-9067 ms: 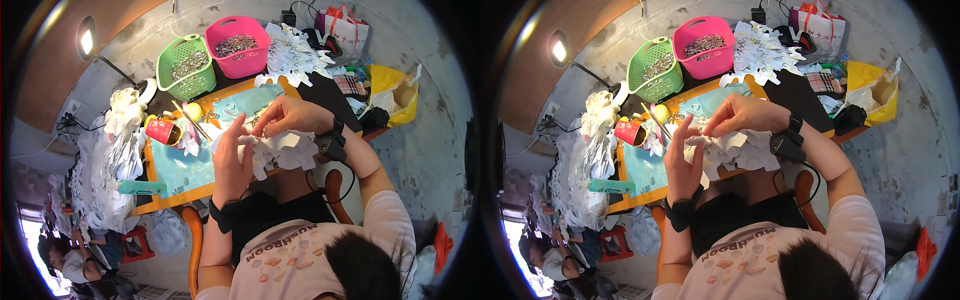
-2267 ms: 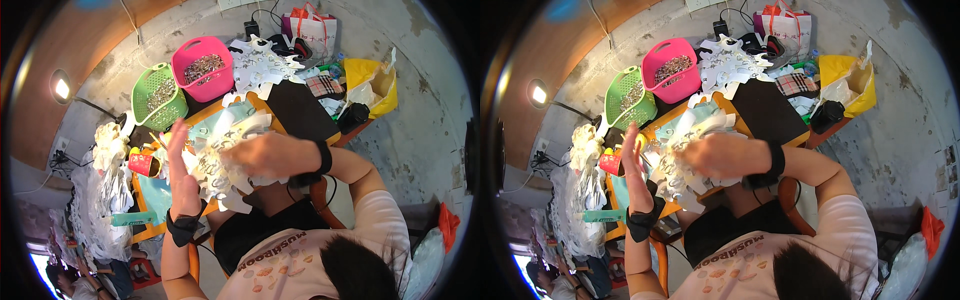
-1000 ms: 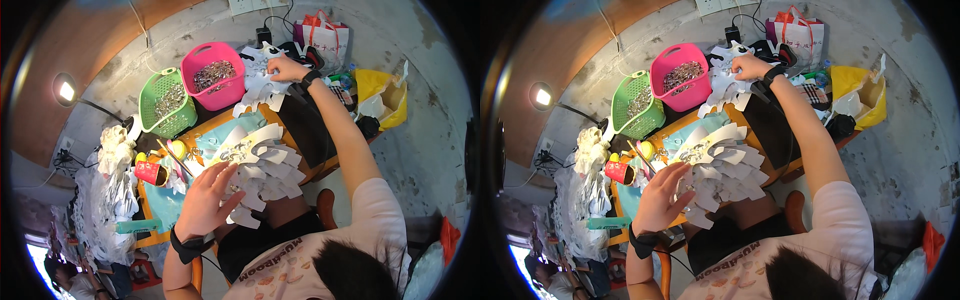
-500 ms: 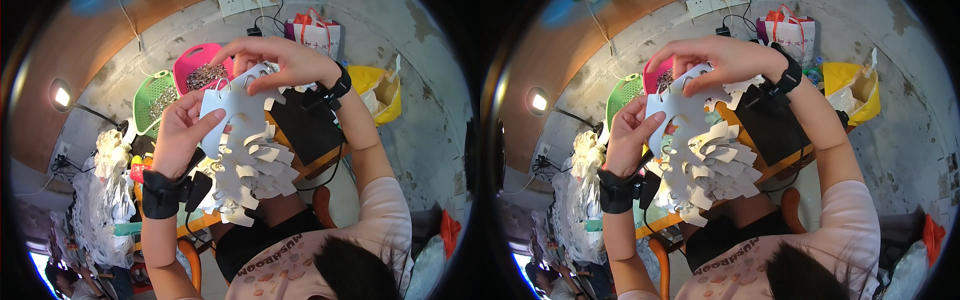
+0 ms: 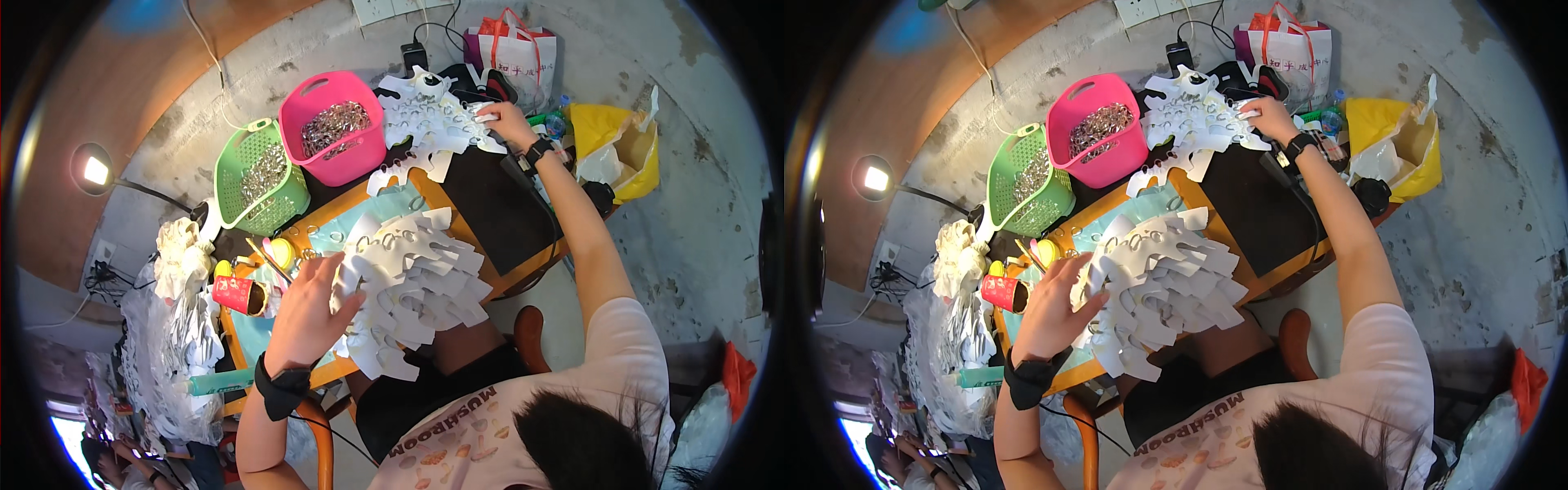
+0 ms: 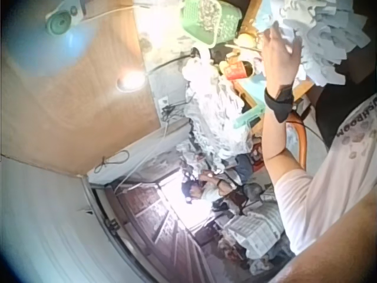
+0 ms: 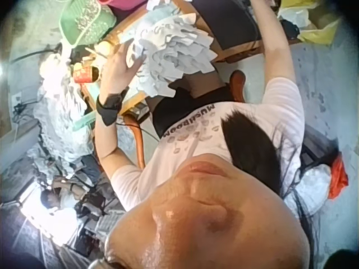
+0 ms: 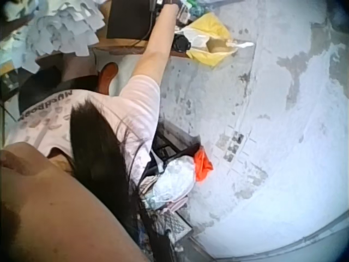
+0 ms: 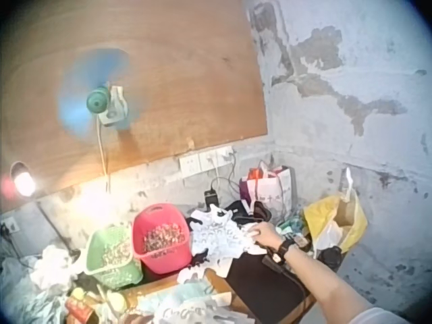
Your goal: The recorder is seen organizing and stacking white shoe components at a workbench.
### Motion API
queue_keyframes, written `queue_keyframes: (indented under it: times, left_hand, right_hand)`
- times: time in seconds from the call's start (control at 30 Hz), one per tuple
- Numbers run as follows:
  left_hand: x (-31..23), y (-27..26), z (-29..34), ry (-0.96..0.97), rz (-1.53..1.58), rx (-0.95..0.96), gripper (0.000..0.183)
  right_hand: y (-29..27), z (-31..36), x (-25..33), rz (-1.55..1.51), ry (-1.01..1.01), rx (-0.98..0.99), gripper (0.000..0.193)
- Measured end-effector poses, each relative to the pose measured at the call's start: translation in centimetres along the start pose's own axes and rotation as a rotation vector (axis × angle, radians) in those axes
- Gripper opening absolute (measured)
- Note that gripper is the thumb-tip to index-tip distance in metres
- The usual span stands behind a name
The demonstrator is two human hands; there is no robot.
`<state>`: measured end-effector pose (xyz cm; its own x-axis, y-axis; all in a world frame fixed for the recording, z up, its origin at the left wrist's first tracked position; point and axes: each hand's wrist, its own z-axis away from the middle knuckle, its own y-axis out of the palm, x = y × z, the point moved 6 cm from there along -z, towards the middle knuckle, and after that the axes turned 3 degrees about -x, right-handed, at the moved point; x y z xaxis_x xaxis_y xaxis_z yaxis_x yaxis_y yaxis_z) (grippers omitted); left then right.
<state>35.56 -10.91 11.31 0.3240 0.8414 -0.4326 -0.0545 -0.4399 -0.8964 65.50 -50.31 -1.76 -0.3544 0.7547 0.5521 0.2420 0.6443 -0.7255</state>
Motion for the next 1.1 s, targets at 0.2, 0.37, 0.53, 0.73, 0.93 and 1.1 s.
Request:
queue_keyframes:
  times: [0.2, 0.37, 0.53, 0.73, 0.93, 1.1]
  left_hand:
    - [-1.2, -0.8, -0.4, 0.057, 0.002, -0.035, 0.054]
    - [-2.8, -0.8, -0.4, 0.01, 0.079, 0.031, 0.052]
    - [-2.7, -1.1, -0.4, 0.039, 0.086, -0.011, 0.049]
    - [-3.3, -0.9, -0.3, 0.057, 0.096, -0.015, 0.047]
    - [-3.3, -1.1, 0.6, 0.062, 0.097, -0.039, 0.045]
    - [-3.0, -1.3, 0.9, 0.027, 0.069, -0.018, 0.043]
  right_hand:
    - [0.6, -0.4, 0.9, 0.073, -0.018, 0.052, 0.042]
    - [0.4, 1.1, 1.6, 0.107, -0.092, -0.019, 0.057]
    - [-3.4, -0.8, 3.3, -0.637, 0.128, -0.045, 0.031]
    - [-1.5, -1.2, 4.5, 0.038, -0.068, 0.084, 0.058]
    - [1.3, 4.6, 4.9, 0.136, -0.075, -0.019, 0.061]
    - [-1.0, 4.0, 3.2, 0.03, -0.015, -0.127, 0.041]
